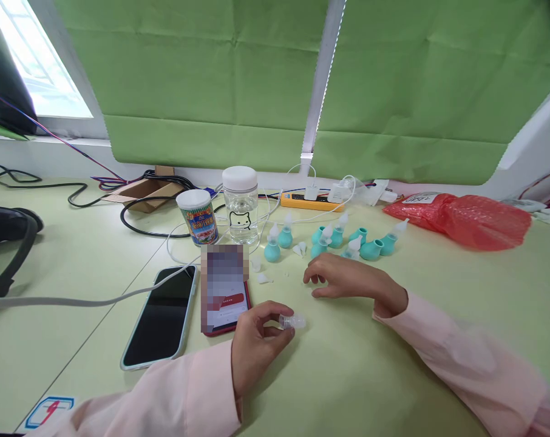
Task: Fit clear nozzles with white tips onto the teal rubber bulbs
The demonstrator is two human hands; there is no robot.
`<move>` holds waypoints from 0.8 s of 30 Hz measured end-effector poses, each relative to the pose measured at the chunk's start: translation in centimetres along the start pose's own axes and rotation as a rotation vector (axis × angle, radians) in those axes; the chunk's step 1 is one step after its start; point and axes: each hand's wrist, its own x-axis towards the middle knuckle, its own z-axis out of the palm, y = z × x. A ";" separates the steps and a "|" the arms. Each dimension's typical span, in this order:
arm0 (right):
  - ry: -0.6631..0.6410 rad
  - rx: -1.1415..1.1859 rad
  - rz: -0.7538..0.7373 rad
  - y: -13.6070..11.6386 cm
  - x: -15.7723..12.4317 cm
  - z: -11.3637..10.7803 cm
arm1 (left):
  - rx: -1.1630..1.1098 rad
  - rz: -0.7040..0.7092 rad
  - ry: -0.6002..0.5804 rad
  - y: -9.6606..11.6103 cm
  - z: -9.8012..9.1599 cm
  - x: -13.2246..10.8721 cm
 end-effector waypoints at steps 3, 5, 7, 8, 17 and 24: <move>-0.025 0.038 -0.008 0.2 0.7 0.8 | -0.004 0.018 0.007 0.0 0.0 0.0; -0.009 0.057 -0.052 -0.2 0.9 0.8 | -0.015 0.001 0.014 0.0 0.0 0.0; 0.027 0.103 -0.114 -0.9 0.8 0.4 | -0.042 -0.025 0.024 0.0 0.0 0.1; 0.041 0.145 -0.152 -1.3 0.7 0.1 | -0.062 -0.030 0.032 0.1 0.0 0.1; 0.032 0.316 -0.354 -4.2 -0.6 -0.7 | -0.123 -0.013 0.032 0.4 -0.1 0.2; 0.068 0.327 -0.360 -4.0 -0.3 -0.4 | -0.150 -0.019 0.049 0.4 0.0 0.2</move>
